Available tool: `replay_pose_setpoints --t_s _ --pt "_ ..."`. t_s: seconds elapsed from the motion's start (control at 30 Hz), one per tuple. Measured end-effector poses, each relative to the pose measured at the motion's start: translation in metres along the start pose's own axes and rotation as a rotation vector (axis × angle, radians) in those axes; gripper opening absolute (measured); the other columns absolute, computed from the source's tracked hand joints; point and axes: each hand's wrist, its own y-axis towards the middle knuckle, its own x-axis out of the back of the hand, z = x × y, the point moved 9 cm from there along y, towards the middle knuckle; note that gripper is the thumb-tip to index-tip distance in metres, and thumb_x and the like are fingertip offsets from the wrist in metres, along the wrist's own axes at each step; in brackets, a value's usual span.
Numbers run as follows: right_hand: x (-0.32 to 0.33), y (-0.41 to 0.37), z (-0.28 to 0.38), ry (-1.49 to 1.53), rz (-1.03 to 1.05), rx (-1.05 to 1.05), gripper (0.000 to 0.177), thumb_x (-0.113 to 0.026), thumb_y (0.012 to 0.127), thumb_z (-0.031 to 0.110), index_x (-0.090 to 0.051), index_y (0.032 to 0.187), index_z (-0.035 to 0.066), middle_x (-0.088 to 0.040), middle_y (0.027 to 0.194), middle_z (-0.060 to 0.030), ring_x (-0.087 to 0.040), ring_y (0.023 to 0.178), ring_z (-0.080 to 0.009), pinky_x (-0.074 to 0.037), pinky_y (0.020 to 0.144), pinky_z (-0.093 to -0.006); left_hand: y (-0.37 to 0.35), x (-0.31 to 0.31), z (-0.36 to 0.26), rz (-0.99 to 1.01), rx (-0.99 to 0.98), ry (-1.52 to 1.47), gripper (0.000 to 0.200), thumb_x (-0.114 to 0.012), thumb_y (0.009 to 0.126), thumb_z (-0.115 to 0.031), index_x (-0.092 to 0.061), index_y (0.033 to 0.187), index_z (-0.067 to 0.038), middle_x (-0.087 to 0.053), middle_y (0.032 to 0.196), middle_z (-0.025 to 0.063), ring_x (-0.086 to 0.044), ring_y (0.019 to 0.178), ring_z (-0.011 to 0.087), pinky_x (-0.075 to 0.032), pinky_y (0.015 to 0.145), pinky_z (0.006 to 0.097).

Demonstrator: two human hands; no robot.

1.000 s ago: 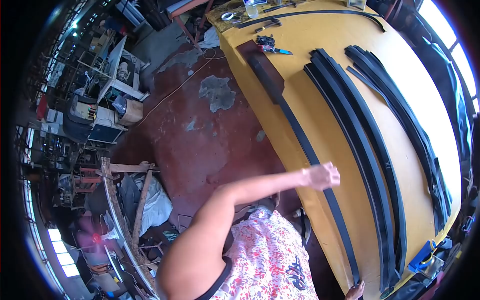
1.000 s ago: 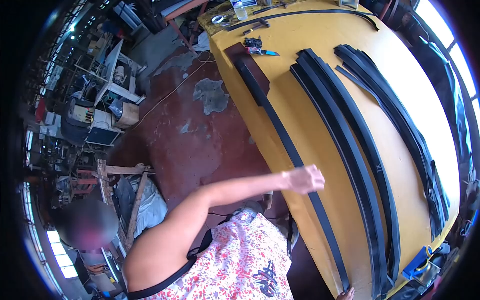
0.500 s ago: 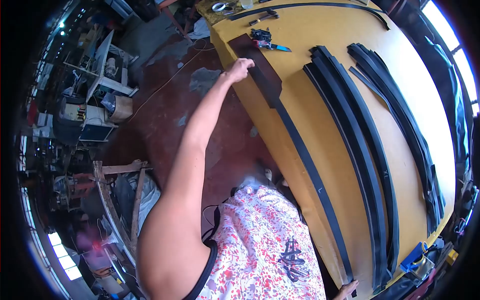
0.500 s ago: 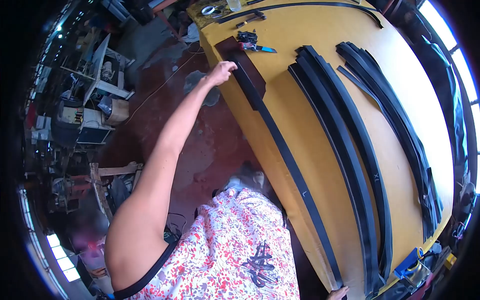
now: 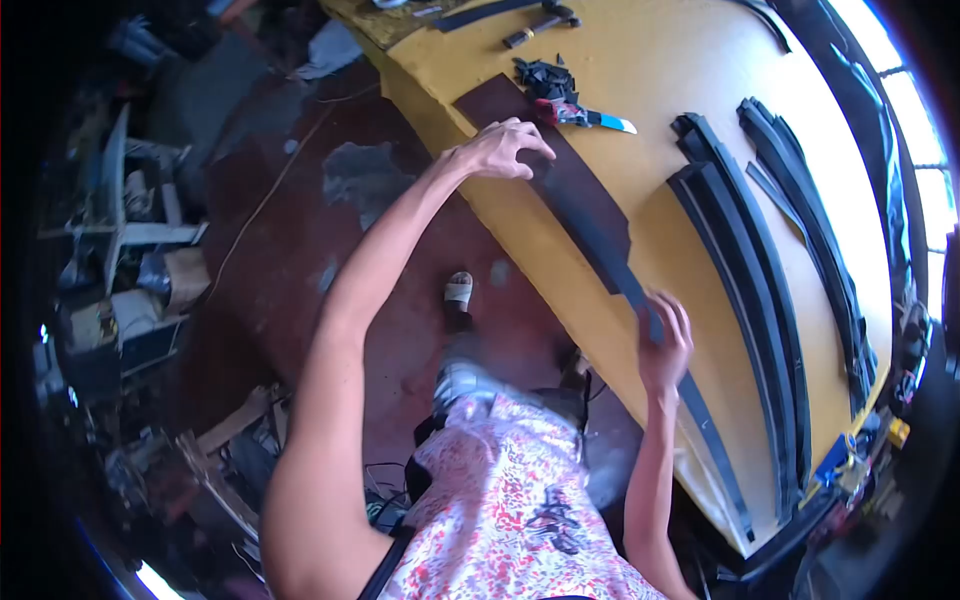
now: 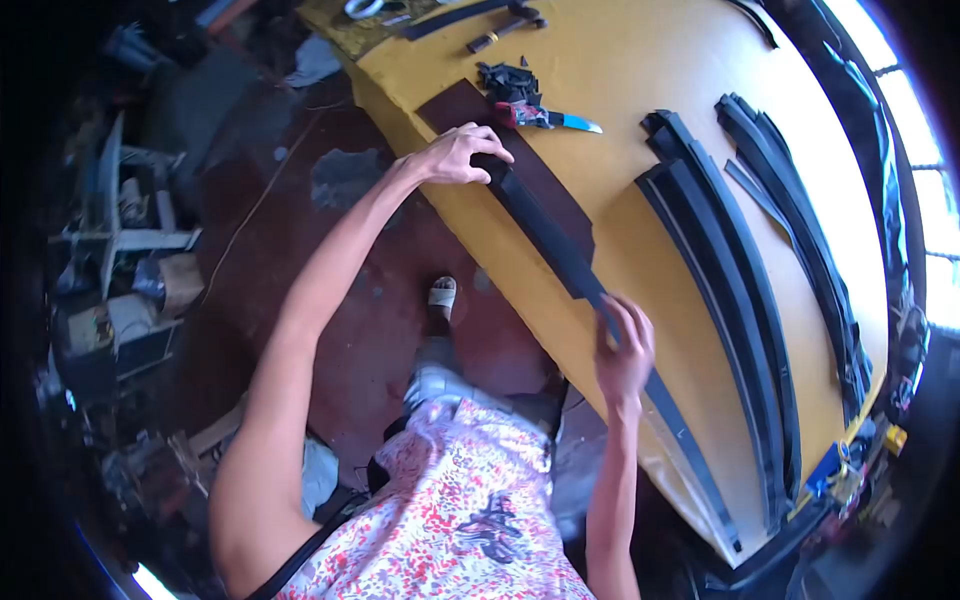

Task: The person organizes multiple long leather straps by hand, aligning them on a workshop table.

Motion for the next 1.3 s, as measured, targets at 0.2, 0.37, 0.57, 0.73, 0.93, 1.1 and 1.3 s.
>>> replay_pose_setpoints --t_s 0.2,0.37,0.57,0.73,0.93,1.1,1.3 --pt "-0.134 0.070 0.044 -0.145 0.105 0.063 0.032 -0.077 0.079 0.010 -0.066 0.109 0.010 -0.061 0.125 -0.0097 -0.060 0.112 -0.0320 -0.049 0.095 -0.0419 -0.001 -0.003 0.011 -0.109 -0.290 -0.043 0.041 -0.079 0.071 -0.018 -0.073 0.111 -0.018 -0.059 0.113 -0.0002 -0.055 0.104 0.0234 -0.044 0.100 0.0376" --pt "-0.142 0.087 0.041 -0.073 0.054 0.048 0.026 -0.079 0.074 0.002 -0.069 0.099 0.005 -0.069 0.106 -0.0107 -0.067 0.100 -0.0278 -0.053 0.088 -0.0357 0.008 0.002 0.010 -0.118 -0.351 -0.011 0.032 -0.076 0.076 -0.023 -0.074 0.108 -0.017 -0.061 0.109 -0.0003 -0.059 0.101 0.0232 -0.050 0.093 0.0388" --pt "-0.141 0.085 0.023 -0.005 0.049 0.010 0.026 -0.079 0.074 0.000 -0.073 0.099 0.004 -0.072 0.106 -0.0087 -0.068 0.100 -0.0188 -0.051 0.091 -0.0307 0.020 0.012 0.008 0.058 -0.380 -0.102 0.037 -0.073 0.079 -0.032 -0.074 0.107 -0.007 -0.065 0.104 0.0168 -0.065 0.101 0.0291 -0.051 0.089 0.0388" --pt "-0.139 0.076 0.014 0.015 -0.012 -0.064 0.023 -0.077 0.081 0.005 -0.075 0.103 0.007 -0.073 0.107 -0.0052 -0.067 0.099 -0.0135 -0.051 0.093 -0.0288 0.026 0.014 -0.003 0.069 -0.536 -0.044 0.035 -0.074 0.081 -0.029 -0.074 0.108 -0.007 -0.066 0.113 0.0187 -0.061 0.109 0.0315 -0.047 0.096 0.0372" --pt "-0.137 0.073 0.014 -0.031 -0.109 -0.062 0.019 -0.075 0.084 0.009 -0.076 0.103 0.009 -0.073 0.105 -0.0027 -0.066 0.097 -0.0105 -0.051 0.091 -0.0262 0.028 0.009 0.000 0.177 -0.474 -0.106 0.038 -0.074 0.081 -0.028 -0.073 0.109 -0.001 -0.070 0.107 0.0148 -0.064 0.102 0.0240 -0.050 0.090 0.0336" --pt "-0.140 0.070 0.010 0.028 -0.145 -0.076 0.018 -0.075 0.085 0.010 -0.076 0.102 0.008 -0.073 0.105 -0.0026 -0.066 0.097 -0.0101 -0.051 0.089 -0.0245 0.009 0.010 -0.012 0.088 -0.481 -0.021 0.038 -0.075 0.081 -0.026 -0.072 0.108 -0.001 -0.067 0.103 0.0153 -0.064 0.100 0.0239 -0.050 0.088 0.0354" --pt "-0.141 0.069 0.009 0.035 -0.140 -0.079 0.017 -0.075 0.085 0.010 -0.076 0.101 0.008 -0.073 0.105 -0.0019 -0.066 0.094 -0.0098 -0.050 0.086 -0.0233 0.016 -0.005 -0.022 0.036 -0.603 -0.232 0.028 -0.074 0.078 -0.018 -0.070 0.101 -0.002 -0.068 0.106 0.0160 -0.065 0.099 0.0245 -0.051 0.087 0.0364"
